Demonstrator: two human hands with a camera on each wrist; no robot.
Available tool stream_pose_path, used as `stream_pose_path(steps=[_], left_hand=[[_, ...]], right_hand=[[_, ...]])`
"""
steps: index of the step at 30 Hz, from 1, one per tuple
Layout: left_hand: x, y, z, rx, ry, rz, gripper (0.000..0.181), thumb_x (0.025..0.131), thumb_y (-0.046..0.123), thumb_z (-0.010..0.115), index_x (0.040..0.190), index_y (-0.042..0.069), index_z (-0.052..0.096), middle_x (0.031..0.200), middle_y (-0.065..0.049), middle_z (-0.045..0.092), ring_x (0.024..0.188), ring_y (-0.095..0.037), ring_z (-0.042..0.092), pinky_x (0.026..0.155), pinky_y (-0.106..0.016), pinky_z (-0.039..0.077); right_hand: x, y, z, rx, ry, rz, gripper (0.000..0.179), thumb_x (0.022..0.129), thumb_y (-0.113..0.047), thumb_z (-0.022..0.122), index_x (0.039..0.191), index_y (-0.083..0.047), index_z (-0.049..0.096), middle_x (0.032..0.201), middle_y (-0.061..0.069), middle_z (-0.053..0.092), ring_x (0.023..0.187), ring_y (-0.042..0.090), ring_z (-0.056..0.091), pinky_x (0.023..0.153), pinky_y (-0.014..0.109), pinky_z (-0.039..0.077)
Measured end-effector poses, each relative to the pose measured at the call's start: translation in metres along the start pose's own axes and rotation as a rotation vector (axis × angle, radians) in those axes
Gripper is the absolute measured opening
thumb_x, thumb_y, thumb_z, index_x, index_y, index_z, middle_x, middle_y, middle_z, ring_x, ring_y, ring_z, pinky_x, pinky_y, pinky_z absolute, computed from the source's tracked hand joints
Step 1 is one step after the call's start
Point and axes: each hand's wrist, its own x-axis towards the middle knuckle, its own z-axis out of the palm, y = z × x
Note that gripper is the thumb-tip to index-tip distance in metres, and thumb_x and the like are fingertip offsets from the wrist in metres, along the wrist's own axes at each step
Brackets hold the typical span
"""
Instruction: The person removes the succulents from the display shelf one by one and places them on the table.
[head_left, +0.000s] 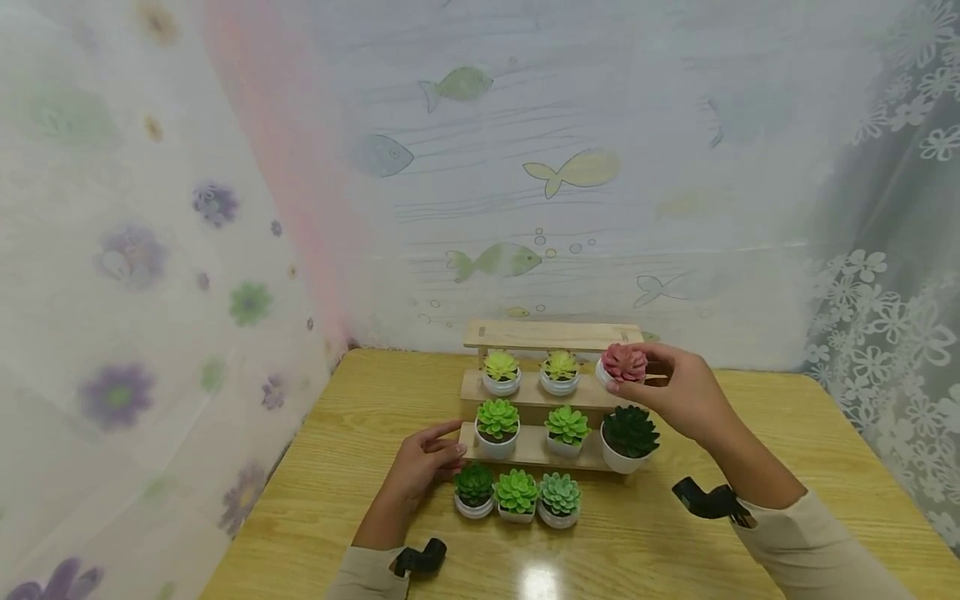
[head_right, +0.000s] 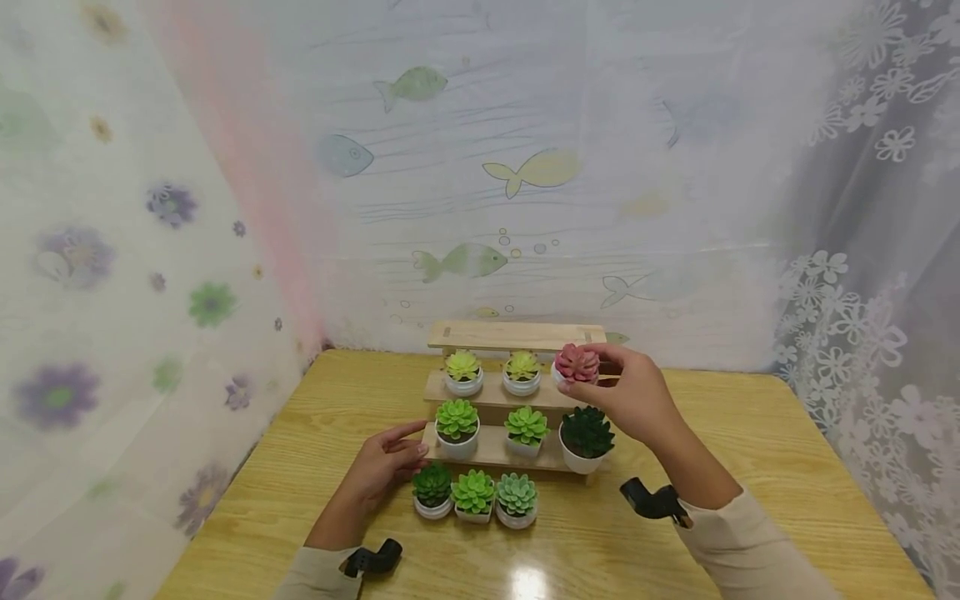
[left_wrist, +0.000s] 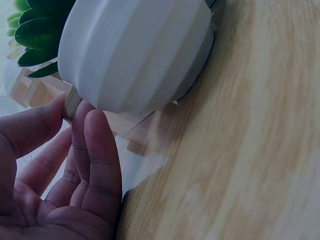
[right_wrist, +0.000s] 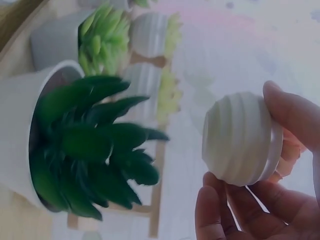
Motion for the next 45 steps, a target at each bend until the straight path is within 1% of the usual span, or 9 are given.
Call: stream_pose_path(steps=[6, 9, 13, 20, 26, 31, 37, 42, 45], left_hand=[[0.0, 0.0, 0.0, -0.001, -0.001, 0.001, 0.056, 0.094, 0.014, 0.078, 0.146, 0.01, 0.06, 0.112, -0.01, 0.077, 0.085, -0.017, 0.076, 0.073, -0.031, 0.063], [0.0, 0.0, 0.0, -0.002, -0.003, 0.003, 0.056, 0.094, 0.014, 0.078, 0.146, 0.011, 0.06, 0.112, -0.01, 0.077, 0.085, -0.018, 0.076, 0.073, -0.031, 0.063], [0.0, -0.001, 0.0, 0.0, -0.005, 0.008, 0.055, 0.094, 0.013, 0.078, 0.146, 0.01, 0.06, 0.11, -0.01, 0.077, 0.084, -0.018, 0.076, 0.073, -0.031, 0.063], [-0.001, -0.002, 0.0, -0.002, -0.005, 0.009, 0.055, 0.094, 0.012, 0.077, 0.147, 0.01, 0.06, 0.11, -0.01, 0.077, 0.084, -0.018, 0.076, 0.073, -0.031, 0.063], [0.0, -0.002, 0.0, -0.007, -0.005, 0.008, 0.055, 0.094, 0.012, 0.077, 0.146, 0.011, 0.06, 0.11, -0.01, 0.077, 0.084, -0.018, 0.076, 0.073, -0.032, 0.063], [0.001, -0.001, 0.0, -0.006, -0.003, 0.005, 0.055, 0.094, 0.012, 0.078, 0.146, 0.011, 0.061, 0.111, -0.01, 0.077, 0.084, -0.018, 0.076, 0.074, -0.032, 0.063], [0.001, -0.001, 0.001, -0.008, -0.002, 0.009, 0.054, 0.093, 0.012, 0.078, 0.145, 0.01, 0.061, 0.109, -0.01, 0.077, 0.084, -0.018, 0.076, 0.074, -0.032, 0.063], [0.001, -0.002, 0.001, -0.012, 0.001, 0.009, 0.055, 0.093, 0.012, 0.078, 0.145, 0.01, 0.061, 0.109, -0.01, 0.077, 0.083, -0.018, 0.077, 0.073, -0.032, 0.063], [0.001, -0.002, 0.001, -0.013, 0.003, 0.009, 0.055, 0.093, 0.012, 0.078, 0.145, 0.01, 0.061, 0.109, -0.01, 0.077, 0.083, -0.018, 0.077, 0.073, -0.032, 0.063]], right_hand=[[-0.013, -0.009, 0.004, 0.006, -0.001, -0.012, 0.066, 0.086, -0.047, 0.084, 0.141, -0.017, 0.063, 0.128, 0.011, 0.067, 0.109, 0.03, 0.072, 0.078, 0.026, 0.062], [-0.019, -0.012, 0.007, -0.001, 0.004, -0.032, 0.065, 0.085, -0.046, 0.085, 0.14, -0.02, 0.064, 0.129, 0.009, 0.067, 0.109, 0.03, 0.072, 0.079, 0.026, 0.061], [-0.028, -0.015, 0.013, 0.001, -0.005, -0.066, 0.062, 0.085, -0.042, 0.086, 0.138, -0.019, 0.064, 0.128, 0.007, 0.068, 0.107, 0.029, 0.072, 0.078, 0.026, 0.061], [-0.041, -0.016, 0.023, -0.001, -0.03, -0.069, 0.063, 0.083, -0.043, 0.087, 0.138, -0.02, 0.065, 0.121, 0.006, 0.07, 0.097, 0.02, 0.073, 0.073, 0.028, 0.061], [-0.053, -0.01, 0.035, -0.008, -0.049, -0.073, 0.063, 0.081, -0.045, 0.088, 0.136, -0.025, 0.065, 0.116, 0.0, 0.072, 0.096, 0.017, 0.074, 0.074, 0.028, 0.061], [-0.063, -0.003, 0.045, 0.016, -0.065, -0.071, 0.06, 0.08, -0.04, 0.09, 0.133, -0.024, 0.067, 0.118, 0.0, 0.073, 0.096, 0.012, 0.074, 0.076, 0.027, 0.061], [-0.073, 0.003, 0.053, 0.05, -0.09, -0.042, 0.058, 0.08, -0.033, 0.092, 0.131, -0.02, 0.068, 0.121, 0.004, 0.071, 0.099, 0.017, 0.074, 0.078, 0.03, 0.062], [-0.078, 0.01, 0.059, 0.085, -0.103, -0.007, 0.059, 0.078, -0.032, 0.093, 0.13, -0.019, 0.068, 0.116, 0.004, 0.072, 0.098, 0.018, 0.074, 0.078, 0.029, 0.062], [-0.08, 0.014, 0.063, 0.101, -0.115, 0.007, 0.059, 0.078, -0.029, 0.093, 0.13, -0.019, 0.068, 0.115, 0.005, 0.073, 0.1, 0.018, 0.073, 0.082, 0.029, 0.062]])
